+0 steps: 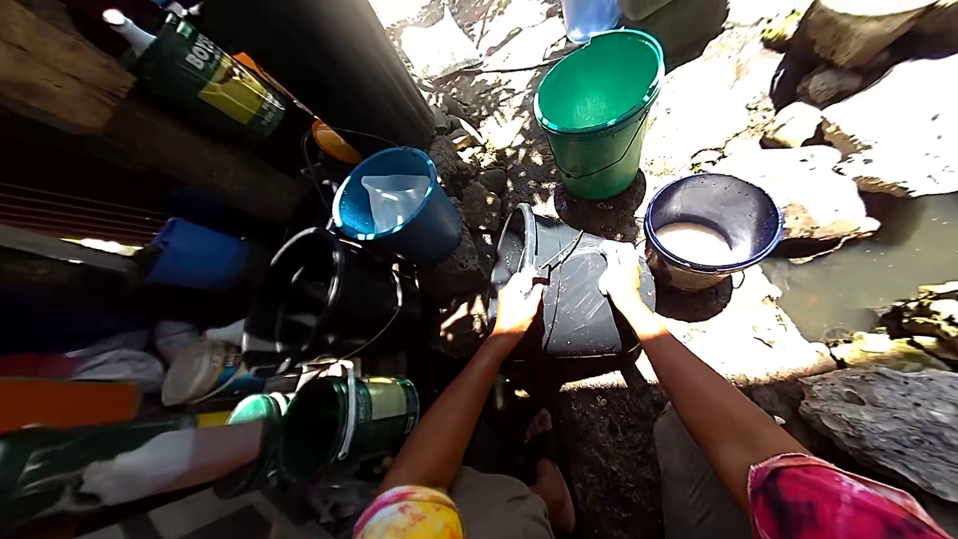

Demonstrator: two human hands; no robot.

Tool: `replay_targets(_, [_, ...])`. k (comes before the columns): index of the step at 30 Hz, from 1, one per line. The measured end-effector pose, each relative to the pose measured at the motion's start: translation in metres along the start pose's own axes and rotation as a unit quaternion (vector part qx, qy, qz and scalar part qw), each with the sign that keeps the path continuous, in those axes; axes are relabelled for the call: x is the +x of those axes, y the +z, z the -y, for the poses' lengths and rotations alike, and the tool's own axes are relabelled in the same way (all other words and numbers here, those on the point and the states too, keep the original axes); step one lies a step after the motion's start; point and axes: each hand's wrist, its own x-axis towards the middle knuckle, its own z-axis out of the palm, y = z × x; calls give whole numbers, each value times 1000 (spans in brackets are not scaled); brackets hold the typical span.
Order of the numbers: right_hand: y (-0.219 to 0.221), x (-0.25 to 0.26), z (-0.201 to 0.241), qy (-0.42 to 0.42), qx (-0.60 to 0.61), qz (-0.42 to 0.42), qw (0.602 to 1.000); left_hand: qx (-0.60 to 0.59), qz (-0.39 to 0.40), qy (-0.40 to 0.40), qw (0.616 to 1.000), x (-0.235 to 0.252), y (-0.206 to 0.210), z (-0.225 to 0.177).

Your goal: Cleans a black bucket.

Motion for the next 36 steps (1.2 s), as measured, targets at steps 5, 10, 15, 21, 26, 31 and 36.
replay_targets(5, [22,-26,54,-179,117,-16,977,26,7,3,1000,2,-5,-2])
replay_targets(10, [55,15,88,-224,-126,155,954,42,5,48,998,-7,3,-10])
replay_targets(15, [54,19,103,-57,-109,124,985,47,30,73,996,-1,-3,-2])
replay_targets(21, [69,2,62,-131,83,20,988,43,49,47,997,-9,-12,-8])
replay_targets(26, [50,53,51,64,380,-175,906,-4,29,77,997,-5,-7,-2])
replay_targets(31, [78,-83,43,-128,81,-86,985,-95,66,49,992,16,1,0])
replay_targets(36, [85,-123,13,-247,27,48,968,-144,34,-10,989,22,2,10])
